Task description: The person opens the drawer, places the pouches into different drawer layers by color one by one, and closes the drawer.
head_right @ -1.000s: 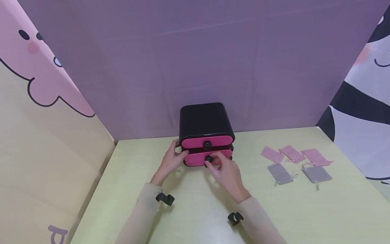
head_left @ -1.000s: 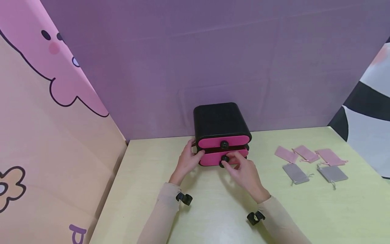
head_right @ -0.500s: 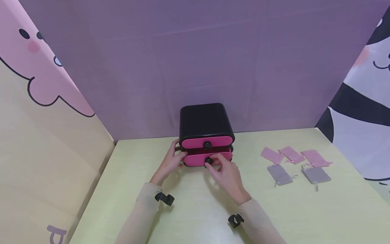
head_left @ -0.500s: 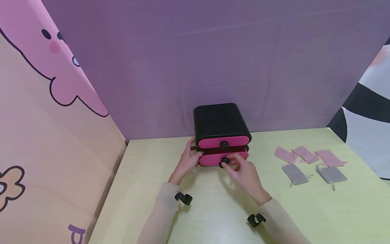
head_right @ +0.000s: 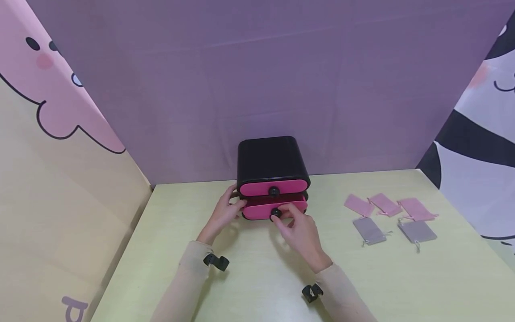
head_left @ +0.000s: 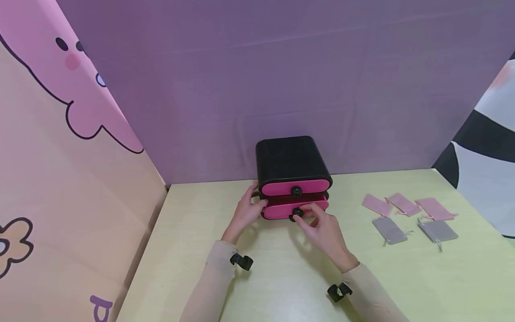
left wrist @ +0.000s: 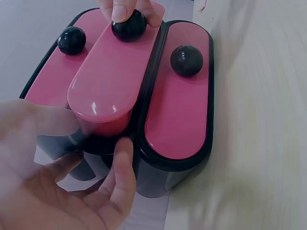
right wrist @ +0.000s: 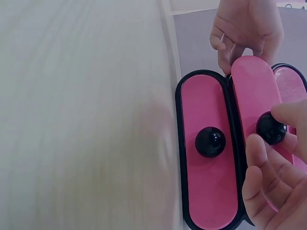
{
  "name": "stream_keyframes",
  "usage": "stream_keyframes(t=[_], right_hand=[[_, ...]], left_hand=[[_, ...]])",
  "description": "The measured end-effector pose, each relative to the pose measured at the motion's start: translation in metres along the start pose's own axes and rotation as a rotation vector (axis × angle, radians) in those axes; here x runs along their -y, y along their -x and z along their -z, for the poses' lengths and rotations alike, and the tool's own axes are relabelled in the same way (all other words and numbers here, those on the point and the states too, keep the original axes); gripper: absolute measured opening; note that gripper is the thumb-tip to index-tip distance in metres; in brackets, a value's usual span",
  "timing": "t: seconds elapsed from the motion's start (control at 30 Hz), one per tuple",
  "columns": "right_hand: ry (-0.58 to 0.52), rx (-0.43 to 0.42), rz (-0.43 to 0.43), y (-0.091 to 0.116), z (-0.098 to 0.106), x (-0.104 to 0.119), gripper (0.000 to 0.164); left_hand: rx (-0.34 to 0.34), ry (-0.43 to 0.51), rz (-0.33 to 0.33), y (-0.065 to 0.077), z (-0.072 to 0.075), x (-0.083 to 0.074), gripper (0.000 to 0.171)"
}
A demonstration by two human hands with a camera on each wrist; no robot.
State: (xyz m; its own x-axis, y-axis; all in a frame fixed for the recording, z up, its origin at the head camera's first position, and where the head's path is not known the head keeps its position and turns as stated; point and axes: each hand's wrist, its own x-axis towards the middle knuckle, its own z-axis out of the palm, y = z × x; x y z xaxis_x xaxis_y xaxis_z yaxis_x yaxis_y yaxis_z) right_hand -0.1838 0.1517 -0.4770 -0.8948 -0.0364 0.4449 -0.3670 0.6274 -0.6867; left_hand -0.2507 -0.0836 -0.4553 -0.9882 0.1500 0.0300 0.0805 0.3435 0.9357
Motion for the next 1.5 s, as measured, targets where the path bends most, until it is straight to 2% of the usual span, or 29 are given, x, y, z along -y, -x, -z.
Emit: stream_keyframes(t=[0.27, 0.43, 0.67, 0.9, 1.5], right_hand=[[-0.018, -0.003, 0.002, 0.001, 0.000, -0.001, 0.025], [-0.020, 0.011, -0.007, 0.003, 0.000, -0.001, 0.024], [-0.022, 0.026, -0.012, 0.005, 0.001, 0.000, 0.023], [-0.022, 0.029, -0.015, 0.009, 0.004, 0.003, 0.023], [-0.036, 0.019, 0.031, 0.017, 0.006, 0.002, 0.019]], left_hand=[[0.027, -0.043, -0.013, 0.003, 0.002, -0.004, 0.066], [0.017, -0.084, -0.008, 0.004, 0.003, -0.005, 0.067], [0.022, -0.073, -0.011, 0.005, 0.003, -0.002, 0.067], [0.023, -0.100, -0.011, 0.004, 0.004, 0.000, 0.068], [0.025, -0.098, -0.027, 0.002, 0.003, 0.002, 0.068]])
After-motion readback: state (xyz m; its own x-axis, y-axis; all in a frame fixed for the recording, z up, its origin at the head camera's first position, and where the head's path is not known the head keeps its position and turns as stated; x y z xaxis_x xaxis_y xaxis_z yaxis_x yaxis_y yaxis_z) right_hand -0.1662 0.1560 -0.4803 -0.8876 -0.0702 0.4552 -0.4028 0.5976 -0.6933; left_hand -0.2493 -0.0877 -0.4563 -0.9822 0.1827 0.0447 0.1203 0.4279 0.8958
